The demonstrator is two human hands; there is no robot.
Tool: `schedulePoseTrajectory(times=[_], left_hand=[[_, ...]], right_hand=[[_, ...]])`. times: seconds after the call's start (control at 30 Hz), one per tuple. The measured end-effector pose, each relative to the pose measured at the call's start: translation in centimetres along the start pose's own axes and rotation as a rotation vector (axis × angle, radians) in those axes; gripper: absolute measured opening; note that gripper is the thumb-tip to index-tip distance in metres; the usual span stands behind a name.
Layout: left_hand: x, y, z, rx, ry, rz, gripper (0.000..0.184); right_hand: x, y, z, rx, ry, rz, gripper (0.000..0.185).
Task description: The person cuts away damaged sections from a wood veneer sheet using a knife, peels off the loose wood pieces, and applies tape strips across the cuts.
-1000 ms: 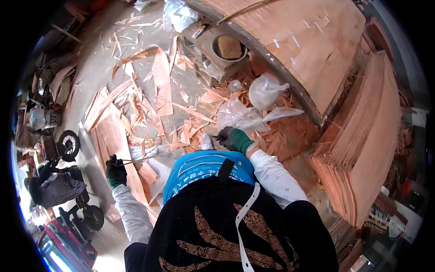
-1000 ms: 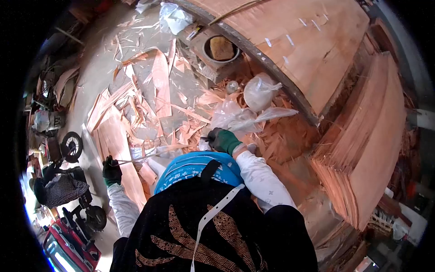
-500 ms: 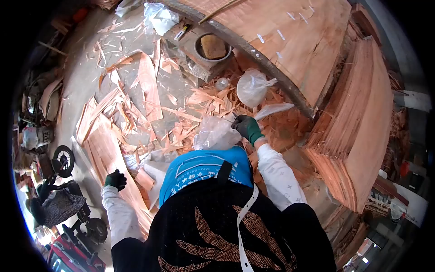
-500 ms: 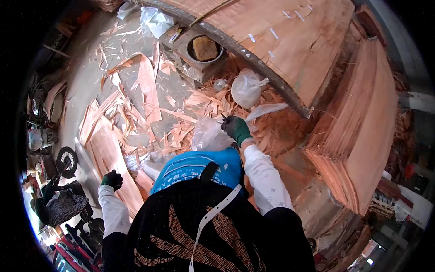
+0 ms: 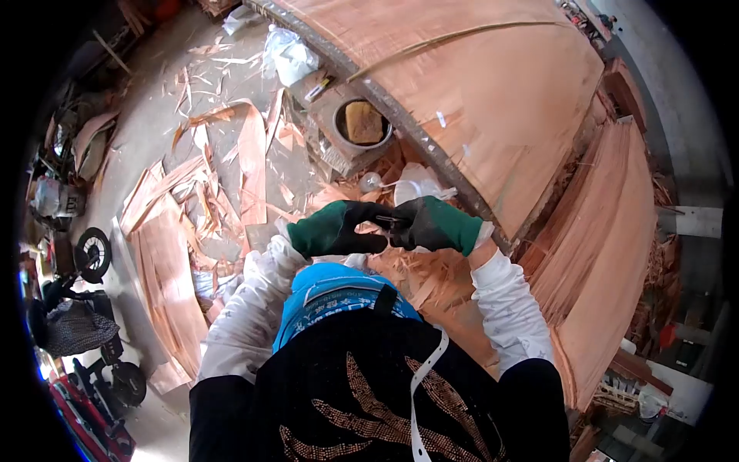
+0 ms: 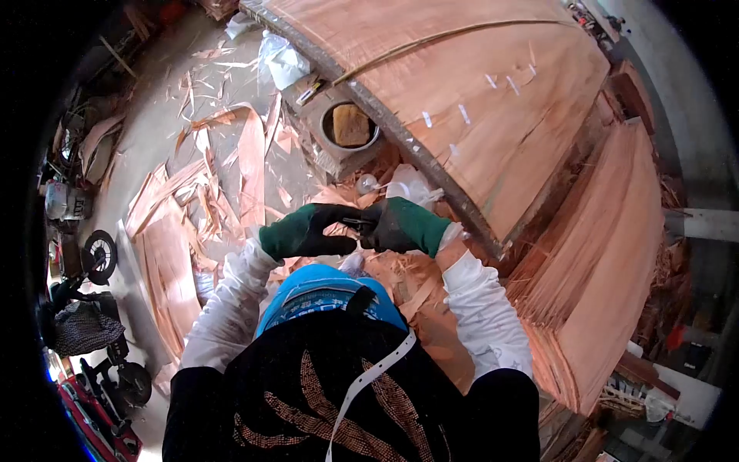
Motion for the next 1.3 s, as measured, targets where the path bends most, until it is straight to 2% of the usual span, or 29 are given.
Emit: schedulePoseTrajectory(times=[0.1, 0.13, 0.17, 0.2, 0.3, 0.43, 0.47, 0.5, 0.57, 0.6, 0.63, 0.67, 0.73, 0.8, 0.83, 0.93, 0.97, 1.0, 1.07, 1.1, 1.2, 1.3], left_hand=[[-0.4, -1.4, 1.4, 0.287, -0.043, -0.431, 0.033], [-0.5, -1.4, 1.8, 0.314, -0.041, -0.491, 0.029], [-0.3, -1.3, 2.0, 0.342, -0.036, -0.551, 0.025], [-0.2, -1.3, 2.2, 0.373, -0.030, -0.610, 0.021], [0.0, -2.0, 2.8, 0.425, 0.013, -0.649, 0.020], [1.6, -2.1, 3.4, 0.464, 0.137, -0.605, 0.021], [2.0, -2.2, 3.5, 0.468, 0.168, -0.589, 0.022], [2.1, -3.2, 3.9, 0.329, 0.236, -0.551, 0.018], [4.3, -2.3, 4.6, 0.006, 0.405, 0.104, 0.019], [4.9, -1.6, 4.8, -0.165, 0.472, 0.428, 0.020], [5.7, -1.4, 5.3, -0.106, 0.451, 0.551, 0.027], [6.3, -1.7, 5.5, -0.111, 0.436, 0.605, 0.027], [7.8, -2.4, 5.8, -0.124, 0.417, 0.715, 0.029], [9.4, -3.3, 5.8, -0.159, 0.411, 0.705, 0.030], [10.3, -3.8, 5.8, -0.177, 0.410, 0.702, 0.031], [12.7, -5.8, 5.3, -0.053, 0.310, 0.690, 0.031], [13.5, -6.6, 5.2, 0.030, 0.236, 0.615, 0.031], [14.4, -7.4, 4.9, 0.003, 0.230, 0.567, 0.031], [16.2, -9.4, 4.1, -0.046, 0.211, 0.466, 0.032], [17.2, -9.5, 4.0, -0.059, 0.212, 0.501, 0.031], [19.9, -9.5, 4.3, 0.006, 0.215, 0.658, 0.030], [22.4, -10.5, 4.4, -0.036, 0.171, 0.814, 0.041]], right_hand=[[3.3, 0.2, -1.3, -0.018, 0.070, -0.010, 0.027], [4.0, 0.6, -1.7, -0.037, 0.108, 0.014, 0.026], [4.6, 1.8, -2.1, 0.113, 0.216, -0.069, 0.022], [5.3, 2.5, -2.5, 0.048, 0.303, 0.082, 0.022], [6.5, 2.5, -3.8, -0.108, 0.573, 0.615, 0.023], [5.3, 5.2, -3.2, -0.121, 0.589, 0.748, 0.019], [4.8, 6.4, -2.5, -0.031, 0.549, 0.668, 0.020], [3.7, 8.5, -1.6, 0.056, 0.511, 0.591, 0.021], [2.9, 8.8, -0.3, 0.120, 0.473, 0.597, 0.023], [2.8, 8.1, 0.4, 0.046, 0.469, 0.697, 0.022], [2.9, 7.2, 1.2, -0.030, 0.462, 0.795, 0.022], [2.8, 6.9, 1.9, -0.106, 0.451, 0.891, 0.022], [3.6, 6.0, 4.6, 0.177, 0.496, 0.597, 0.018], [3.3, 6.5, 6.4, -0.151, 0.464, 0.989, 0.015], [3.7, 6.2, 7.4, -0.168, 0.487, 1.091, 0.014], [5.4, 4.8, 10.1, -0.241, 0.530, 0.794, 0.017], [5.0, 6.1, 11.4, -0.179, 0.573, 0.685, 0.017], [4.6, 7.2, 12.6, -0.124, 0.618, 0.570, 0.017], [5.6, 5.7, 13.9, -0.147, 0.590, 0.763, 0.014], [6.8, 4.2, 14.1, -0.132, 0.570, 0.791, 0.013], [5.7, 6.0, 16.1, -0.052, 0.625, 0.992, 0.014], [5.4, 7.2, 16.9, -0.045, 0.774, 0.780, 0.016]])
Point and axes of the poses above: each hand's wrist, its own z-axis towards the middle knuckle, its own x-axis out of the back of the hand, y = z × x, the point moved 5 cm from there along z, towards the middle knuckle, and after that the axes turned 10 degrees about x, right-handed, at the moved point
